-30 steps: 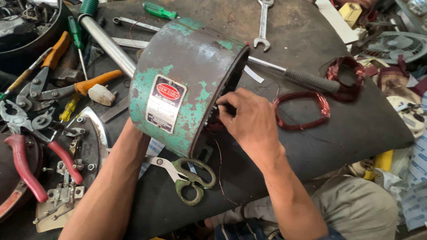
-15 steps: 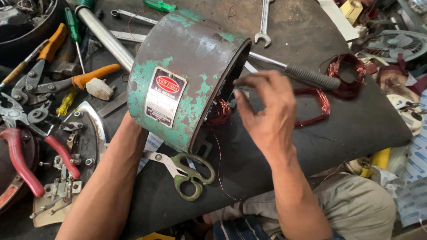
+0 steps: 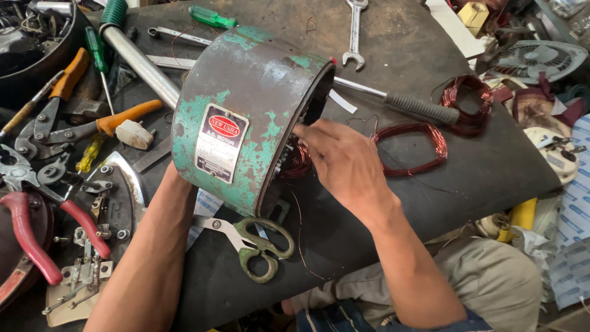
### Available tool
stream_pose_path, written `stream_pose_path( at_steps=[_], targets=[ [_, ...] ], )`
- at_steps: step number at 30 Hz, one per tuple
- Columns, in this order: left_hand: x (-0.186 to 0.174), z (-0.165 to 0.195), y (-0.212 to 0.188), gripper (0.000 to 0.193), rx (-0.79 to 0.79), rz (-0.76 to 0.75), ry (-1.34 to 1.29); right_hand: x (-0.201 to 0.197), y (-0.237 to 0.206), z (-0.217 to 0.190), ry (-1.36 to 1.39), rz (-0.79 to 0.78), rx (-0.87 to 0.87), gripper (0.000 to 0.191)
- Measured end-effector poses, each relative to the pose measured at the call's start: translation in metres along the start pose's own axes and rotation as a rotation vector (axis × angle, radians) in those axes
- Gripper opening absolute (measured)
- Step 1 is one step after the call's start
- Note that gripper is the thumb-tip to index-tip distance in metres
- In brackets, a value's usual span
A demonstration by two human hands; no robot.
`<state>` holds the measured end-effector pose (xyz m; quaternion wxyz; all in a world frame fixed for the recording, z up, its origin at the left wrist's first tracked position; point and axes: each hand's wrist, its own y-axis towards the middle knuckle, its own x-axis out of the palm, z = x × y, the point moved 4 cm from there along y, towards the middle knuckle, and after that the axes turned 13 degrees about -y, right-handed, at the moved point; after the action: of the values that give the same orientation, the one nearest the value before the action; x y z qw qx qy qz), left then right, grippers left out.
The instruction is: The person inserts copper wire coils into the stator slots of a motor housing, using a rubber mallet to tap them into place. They also cut a small piece of insulating material and place it inside the stator before continuing to seat the coils.
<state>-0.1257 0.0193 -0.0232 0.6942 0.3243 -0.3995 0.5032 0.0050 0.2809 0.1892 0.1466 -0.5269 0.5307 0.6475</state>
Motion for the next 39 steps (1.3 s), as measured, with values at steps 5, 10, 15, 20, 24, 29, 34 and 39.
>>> stream_pose_path(
  at_steps=[5, 10, 15, 20, 24, 29, 34, 39],
  targets=[
    [-0.001, 0.003, 0.001, 0.026, 0.044, 0.034, 0.016, -0.002, -0.005, -0.002, -0.087, 0.000, -0.012, 0.036],
    [0.003, 0.002, 0.005, 0.023, 0.071, 0.062, 0.002, -0.003, -0.004, -0.002, -0.144, -0.009, 0.006, 0.038],
    [0.001, -0.002, 0.009, 0.020, 0.088, 0.081, -0.005, -0.001, 0.000, 0.001, -0.180, 0.000, 0.005, 0.036],
    [-0.009, -0.005, 0.013, 0.017, 0.098, 0.084, 0.012, 0.000, 0.001, 0.001, -0.167, -0.003, 0.020, 0.034],
    [-0.005, -0.002, 0.011, 0.016, 0.121, 0.059, 0.074, 0.000, -0.004, 0.002, -0.105, 0.058, 0.014, 0.026],
    [0.018, -0.007, 0.010, 0.021, 0.083, 0.014, 0.005, 0.012, -0.010, 0.018, -0.018, 0.057, 0.076, 0.025],
    [0.031, -0.011, 0.014, 0.022, 0.048, -0.018, -0.029, 0.027, -0.014, 0.033, 0.010, 0.002, 0.105, 0.027],
    [0.026, -0.015, 0.018, 0.022, 0.059, -0.023, -0.009, 0.026, -0.032, 0.034, -0.114, -0.063, 0.107, 0.023]
  ],
)
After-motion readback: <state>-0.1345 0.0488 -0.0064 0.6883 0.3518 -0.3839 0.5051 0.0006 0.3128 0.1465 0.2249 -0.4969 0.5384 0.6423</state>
